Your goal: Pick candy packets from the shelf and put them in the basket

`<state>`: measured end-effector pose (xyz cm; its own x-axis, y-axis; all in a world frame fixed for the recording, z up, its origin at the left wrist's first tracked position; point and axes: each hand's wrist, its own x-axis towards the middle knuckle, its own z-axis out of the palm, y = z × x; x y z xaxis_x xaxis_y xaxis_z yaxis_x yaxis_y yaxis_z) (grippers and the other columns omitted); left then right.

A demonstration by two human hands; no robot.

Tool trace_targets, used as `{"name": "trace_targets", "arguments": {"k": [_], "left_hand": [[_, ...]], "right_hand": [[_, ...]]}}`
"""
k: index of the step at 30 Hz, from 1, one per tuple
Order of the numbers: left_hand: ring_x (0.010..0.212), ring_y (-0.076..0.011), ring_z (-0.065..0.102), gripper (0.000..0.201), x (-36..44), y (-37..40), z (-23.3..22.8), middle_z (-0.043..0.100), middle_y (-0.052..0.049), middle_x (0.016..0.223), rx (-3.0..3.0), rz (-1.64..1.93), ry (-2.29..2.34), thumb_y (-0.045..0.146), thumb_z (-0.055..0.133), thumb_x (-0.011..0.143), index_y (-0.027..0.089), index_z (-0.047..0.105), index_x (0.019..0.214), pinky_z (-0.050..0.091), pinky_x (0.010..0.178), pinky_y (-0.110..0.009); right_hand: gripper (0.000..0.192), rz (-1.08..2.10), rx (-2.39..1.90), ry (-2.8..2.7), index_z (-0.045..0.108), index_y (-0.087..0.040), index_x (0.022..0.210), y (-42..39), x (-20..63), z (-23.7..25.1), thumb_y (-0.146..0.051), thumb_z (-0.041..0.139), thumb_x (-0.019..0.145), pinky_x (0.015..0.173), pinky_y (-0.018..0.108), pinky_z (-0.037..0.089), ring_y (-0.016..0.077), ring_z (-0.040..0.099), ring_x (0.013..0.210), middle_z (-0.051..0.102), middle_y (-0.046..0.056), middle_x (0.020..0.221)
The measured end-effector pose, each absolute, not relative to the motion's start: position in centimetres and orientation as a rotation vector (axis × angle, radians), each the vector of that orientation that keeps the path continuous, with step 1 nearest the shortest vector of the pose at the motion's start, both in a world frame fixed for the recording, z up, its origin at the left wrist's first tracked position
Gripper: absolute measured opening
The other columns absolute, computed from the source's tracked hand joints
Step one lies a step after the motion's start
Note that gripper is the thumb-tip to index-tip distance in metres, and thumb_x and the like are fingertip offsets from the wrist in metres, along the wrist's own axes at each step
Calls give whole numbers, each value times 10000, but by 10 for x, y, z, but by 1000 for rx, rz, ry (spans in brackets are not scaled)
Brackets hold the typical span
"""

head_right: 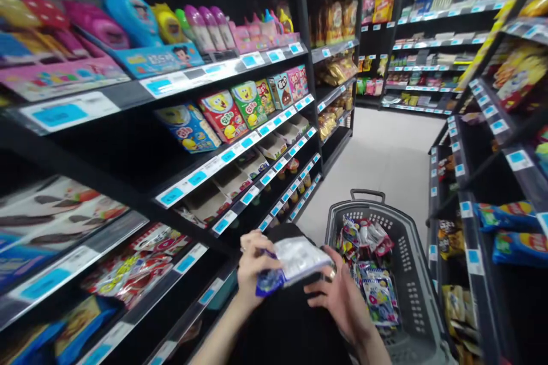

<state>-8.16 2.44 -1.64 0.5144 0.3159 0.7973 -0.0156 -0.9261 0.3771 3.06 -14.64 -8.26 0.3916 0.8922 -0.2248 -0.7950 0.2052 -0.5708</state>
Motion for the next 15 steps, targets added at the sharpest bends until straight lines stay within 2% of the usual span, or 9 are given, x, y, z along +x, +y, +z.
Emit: {"name": "trace_targets", "arguments": {"k": [2,4,6,7,8,10,12,13,15], "left_hand": [[900,-217,495,282,-98,-2,-24,602,-46,804,2341,1193,212,271,662,786,266,691,506,429,863,-398],[1075,-260,469,223,-116,-15,-34,598,-65,1067,2175,994,326,267,706,739,250,709,517,398,931,-410],[1240,-308,390,62,-130,-17,-45,470,-57,1341,1923,795,532,277,746,689,239,748,640,340,1016,-417],[1269,-325,378,83,-135,-14,-50,417,-63,1404,1793,702,613,290,758,670,231,758,729,322,1037,-417],[1255,-332,408,171,-139,-10,-55,421,-85,1409,1684,621,668,313,748,676,219,756,819,330,1034,-418],[1113,-318,543,307,-145,-1,-61,547,-137,1282,1558,508,701,399,636,769,186,725,972,406,956,-428],[959,-289,621,432,-149,6,-63,638,-148,1140,1520,455,671,462,470,862,163,675,1096,465,861,-427],[945,-283,630,461,-151,8,-62,654,-138,1122,1512,428,640,476,473,855,168,645,1153,474,846,-416],[1029,-289,607,553,-155,9,-58,652,-104,1170,1527,365,568,431,684,713,198,615,1210,453,902,-385]], "right_hand": [[523,1219,-696,-252,493,-307,1281,-152,30,-55,-559,582,832,693,321,501,224,647,873,638,73,1136],[455,1222,-848,-368,565,-277,1211,-161,26,-48,-404,694,794,750,292,491,212,638,907,649,60,1125],[454,1160,-1005,-450,596,-277,1178,-169,18,-56,-334,744,751,789,303,493,221,632,934,642,53,1151],[466,1092,-1071,-466,603,-283,1176,-172,12,-63,-341,753,738,807,314,494,232,626,962,632,54,1179],[470,1008,-1133,-468,611,-284,1173,-174,5,-71,-356,754,731,817,323,497,241,620,984,624,57,1202],[466,850,-1252,-468,627,-266,1169,-175,-9,-86,-382,743,733,791,324,512,254,626,986,640,72,1189],[473,757,-1367,-496,628,-229,1189,-175,-20,-97,-401,710,757,710,321,529,253,656,885,694,89,1067],[475,722,-1422,-526,628,-209,1199,-175,-24,-100,-406,691,770,660,318,532,243,664,794,716,88,979],[472,649,-1511,-633,632,-191,1205,-175,-25,-102,-389,676,779,617,315,533,227,657,696,726,82,905]]}}
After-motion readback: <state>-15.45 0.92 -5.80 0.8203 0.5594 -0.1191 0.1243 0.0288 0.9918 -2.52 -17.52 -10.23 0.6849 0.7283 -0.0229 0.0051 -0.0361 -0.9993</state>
